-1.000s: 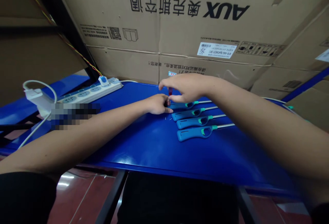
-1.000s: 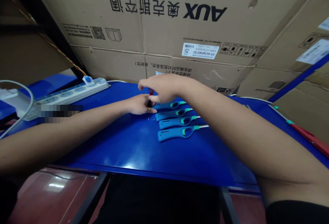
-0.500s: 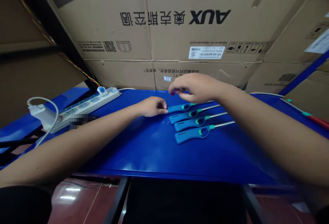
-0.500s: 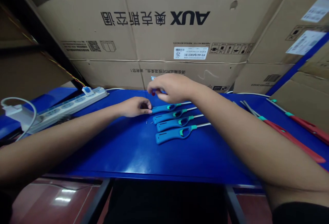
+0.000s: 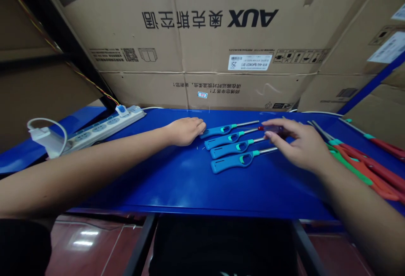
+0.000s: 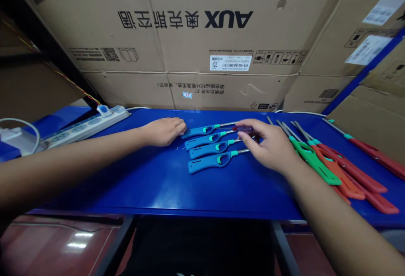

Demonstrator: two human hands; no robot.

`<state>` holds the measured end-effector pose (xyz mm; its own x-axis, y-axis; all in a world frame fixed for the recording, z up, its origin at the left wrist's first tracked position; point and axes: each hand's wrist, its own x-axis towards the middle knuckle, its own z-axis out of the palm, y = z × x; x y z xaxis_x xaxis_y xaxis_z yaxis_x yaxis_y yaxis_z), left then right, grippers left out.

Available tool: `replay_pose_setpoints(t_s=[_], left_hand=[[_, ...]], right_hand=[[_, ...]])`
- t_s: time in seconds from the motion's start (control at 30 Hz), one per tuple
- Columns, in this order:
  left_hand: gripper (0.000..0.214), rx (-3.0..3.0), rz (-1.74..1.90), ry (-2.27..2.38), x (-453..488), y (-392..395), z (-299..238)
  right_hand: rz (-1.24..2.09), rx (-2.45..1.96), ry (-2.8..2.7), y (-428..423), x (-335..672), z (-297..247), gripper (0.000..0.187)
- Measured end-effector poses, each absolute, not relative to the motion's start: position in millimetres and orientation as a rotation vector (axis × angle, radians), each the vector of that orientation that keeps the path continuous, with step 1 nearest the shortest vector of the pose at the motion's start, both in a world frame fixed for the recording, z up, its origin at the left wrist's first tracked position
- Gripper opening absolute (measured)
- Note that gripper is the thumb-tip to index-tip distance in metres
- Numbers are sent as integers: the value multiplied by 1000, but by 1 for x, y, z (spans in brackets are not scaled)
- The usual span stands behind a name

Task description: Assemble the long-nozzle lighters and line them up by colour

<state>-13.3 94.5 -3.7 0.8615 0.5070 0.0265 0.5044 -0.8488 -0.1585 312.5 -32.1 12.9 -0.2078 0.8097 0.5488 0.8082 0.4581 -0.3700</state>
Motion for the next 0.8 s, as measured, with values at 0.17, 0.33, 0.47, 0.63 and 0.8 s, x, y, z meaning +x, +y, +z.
replay_pose_setpoints(t_s=[0.17, 0.33, 0.47, 0.63, 0.8], left_hand=[[23, -2908, 106, -615, -12, 108, 4], [27, -2882, 189, -479, -9, 123, 10], [25, -2875, 217, -446, -7, 130, 8], [31, -2840, 157, -590, -3, 128, 3], [37, -2885, 8, -962, 0, 113, 7]], right_hand=[[-110, -1345, -1923, -68, 331, -5, 23], [-172, -1238, -1925, -98, 340, -26, 18], [-179, -1235, -1957, -115, 338, -42, 16], [-97, -1302, -1939, -128, 333, -45, 13], [92, -1379, -2086, -125, 337, -39, 15]])
